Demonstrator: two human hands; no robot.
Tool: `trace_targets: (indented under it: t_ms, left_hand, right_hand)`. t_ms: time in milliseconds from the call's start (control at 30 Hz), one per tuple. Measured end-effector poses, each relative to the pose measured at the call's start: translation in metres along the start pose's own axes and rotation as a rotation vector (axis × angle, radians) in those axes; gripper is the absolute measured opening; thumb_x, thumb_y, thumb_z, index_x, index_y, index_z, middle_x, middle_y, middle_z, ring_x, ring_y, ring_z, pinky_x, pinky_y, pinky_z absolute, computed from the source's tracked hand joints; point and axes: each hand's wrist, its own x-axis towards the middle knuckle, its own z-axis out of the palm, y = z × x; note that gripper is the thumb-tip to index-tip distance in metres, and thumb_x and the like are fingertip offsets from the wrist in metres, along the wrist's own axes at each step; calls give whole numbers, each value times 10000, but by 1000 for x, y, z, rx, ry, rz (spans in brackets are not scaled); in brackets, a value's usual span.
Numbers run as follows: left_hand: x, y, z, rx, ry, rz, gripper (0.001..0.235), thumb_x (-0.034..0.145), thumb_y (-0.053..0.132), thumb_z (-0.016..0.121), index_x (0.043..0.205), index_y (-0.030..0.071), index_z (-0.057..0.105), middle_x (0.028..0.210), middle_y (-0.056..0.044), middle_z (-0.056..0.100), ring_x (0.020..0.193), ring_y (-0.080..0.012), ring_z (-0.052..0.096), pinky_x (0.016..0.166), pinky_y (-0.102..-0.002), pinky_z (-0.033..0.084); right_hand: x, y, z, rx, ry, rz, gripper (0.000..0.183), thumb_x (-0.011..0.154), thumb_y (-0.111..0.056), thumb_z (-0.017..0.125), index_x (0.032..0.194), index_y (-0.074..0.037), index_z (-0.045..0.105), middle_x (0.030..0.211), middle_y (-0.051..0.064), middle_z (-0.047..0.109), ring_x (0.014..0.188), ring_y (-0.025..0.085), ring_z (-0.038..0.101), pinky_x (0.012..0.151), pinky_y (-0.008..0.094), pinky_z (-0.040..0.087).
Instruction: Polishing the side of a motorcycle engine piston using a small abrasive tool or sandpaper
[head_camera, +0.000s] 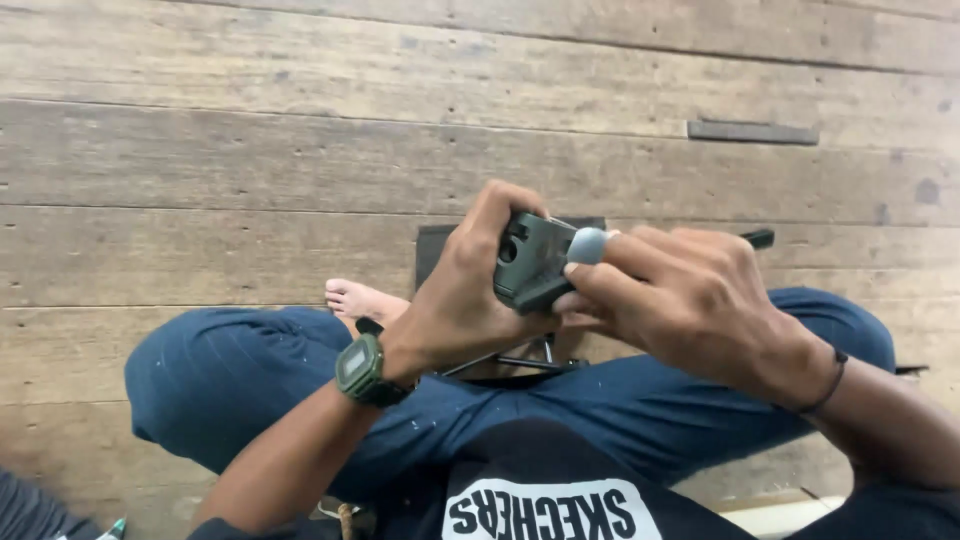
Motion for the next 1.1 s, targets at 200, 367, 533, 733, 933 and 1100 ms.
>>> trace_targets:
  t_ms: [200, 367, 533, 733, 933, 1100]
  left_hand:
    - [-1, -14, 3, -34, 7, -60, 692, 684, 266, 902, 1157, 90, 428, 1060, -99, 536, 826, -181, 541, 675, -298, 490]
    - [-4, -22, 8, -20, 45, -80, 635, 718, 292, 868, 1142, 67, 453, 1057, -101, 524, 896, -232, 560, 757, -338, 468]
    - [-5, -17, 8, -10, 63, -117, 591, 704, 232, 844, 1124, 52, 469, 1056, -100, 536, 899, -230, 582, 753, -318, 491]
    - [-6, -12, 12, -31, 52, -99, 614, 718, 205, 832, 1161, 57, 434, 1071, -109, 523, 884, -212, 578, 751, -310, 531]
    - [3, -1, 19, 6, 85, -94, 715, 646, 310, 883, 1155, 73, 442, 1045, -114, 537, 811, -225, 577, 666, -348, 497]
    - [0, 26, 32, -36, 140, -153, 570, 682, 241, 793, 1116, 67, 466, 984, -92, 531, 804, -221, 564, 683, -357, 487]
  right_hand:
    - [-7, 6, 18, 130, -63, -49, 222, 1001, -153, 708, 1127, -4, 601, 847, 90, 640, 562, 183, 566, 401, 339, 472]
    - [-14, 10, 20, 79, -73, 31, 190, 1000, -192, 691, 1130, -58, 657, 882, 96, 673, 569, 197, 580, 387, 340, 422]
    - [-6, 10, 21, -9, 58, 47, 337, 999, -494, 609, 1061, -172, 688, 821, -15, 701, 592, 92, 612, 418, 282, 376]
    - [-11, 11, 19, 74, 2, 48, 341, 997, -389, 601, 1188, -120, 685, 890, 41, 754, 600, 131, 675, 328, 293, 413]
    - [-14, 8, 7, 70, 27, 15, 280, 975, -278, 678, 1200, -112, 671, 822, 5, 637, 632, 211, 667, 487, 365, 486]
    - [-20, -1, -12, 117, 73, 41, 550, 842, -504, 803, 1182, -93, 668, 850, 54, 688, 631, 174, 681, 491, 358, 502]
